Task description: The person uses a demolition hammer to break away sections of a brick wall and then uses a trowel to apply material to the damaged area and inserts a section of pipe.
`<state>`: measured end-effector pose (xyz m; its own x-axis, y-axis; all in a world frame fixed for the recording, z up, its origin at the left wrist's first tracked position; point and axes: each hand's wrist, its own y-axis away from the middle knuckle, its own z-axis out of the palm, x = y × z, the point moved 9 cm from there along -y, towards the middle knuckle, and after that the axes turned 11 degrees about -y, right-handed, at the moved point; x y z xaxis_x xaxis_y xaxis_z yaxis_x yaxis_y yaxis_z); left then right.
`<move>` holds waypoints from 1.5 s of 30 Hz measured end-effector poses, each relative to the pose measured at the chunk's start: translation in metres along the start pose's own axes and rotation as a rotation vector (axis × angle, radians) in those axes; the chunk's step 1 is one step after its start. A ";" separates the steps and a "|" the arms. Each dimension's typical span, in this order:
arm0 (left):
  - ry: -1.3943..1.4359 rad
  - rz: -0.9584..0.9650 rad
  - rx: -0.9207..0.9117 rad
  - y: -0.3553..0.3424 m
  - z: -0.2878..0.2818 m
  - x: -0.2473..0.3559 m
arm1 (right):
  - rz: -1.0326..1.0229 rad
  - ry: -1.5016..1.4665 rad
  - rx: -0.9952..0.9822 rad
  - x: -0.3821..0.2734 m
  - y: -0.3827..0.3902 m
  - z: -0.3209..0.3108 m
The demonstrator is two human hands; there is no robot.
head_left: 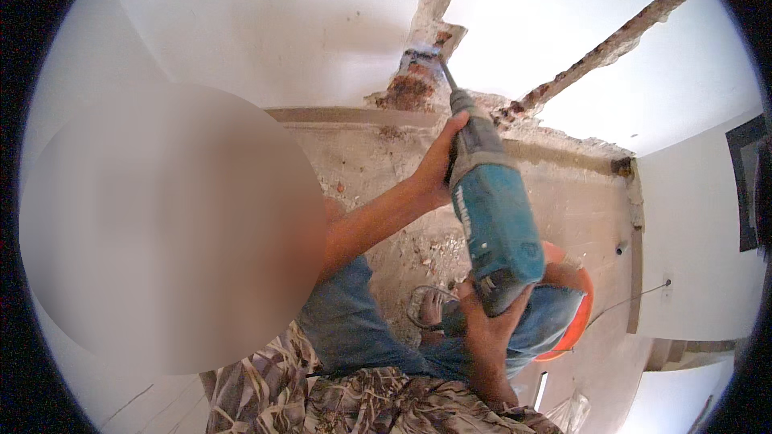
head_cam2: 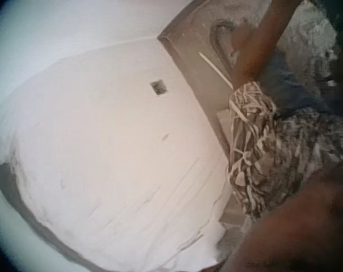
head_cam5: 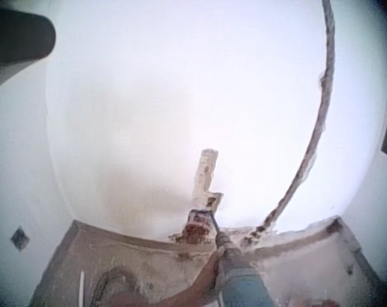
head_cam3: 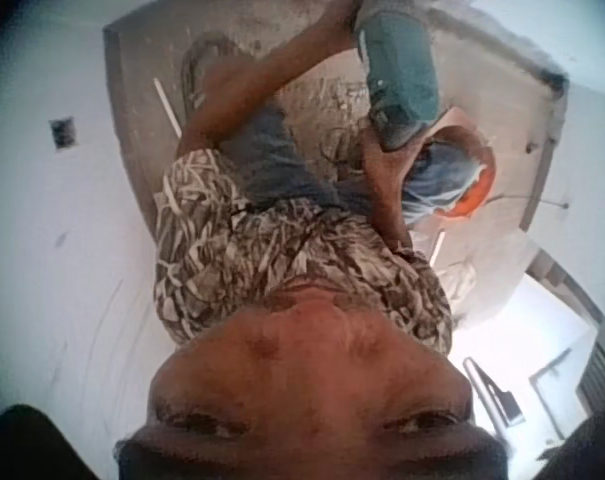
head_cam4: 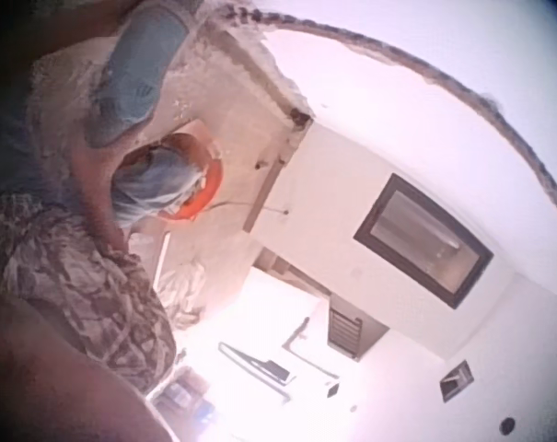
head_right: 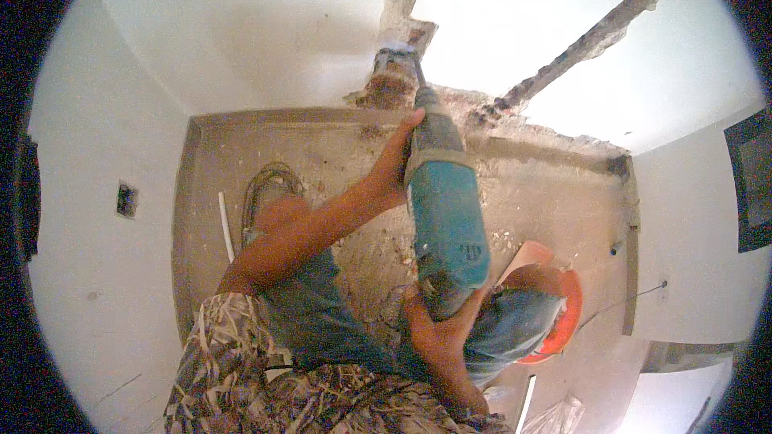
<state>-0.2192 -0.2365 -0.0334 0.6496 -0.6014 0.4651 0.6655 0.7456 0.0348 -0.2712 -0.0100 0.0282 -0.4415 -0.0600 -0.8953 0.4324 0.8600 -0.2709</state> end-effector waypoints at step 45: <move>-0.102 0.045 -0.068 0.003 0.022 0.008 | 0.032 -0.273 -0.065 -0.003 -0.011 -0.013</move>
<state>-0.2202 -0.2323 -0.0099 0.6405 -0.5330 0.5529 0.6625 0.7476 -0.0467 -0.2853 -0.0128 0.0381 -0.1965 -0.1585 -0.9676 0.3873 0.8941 -0.2251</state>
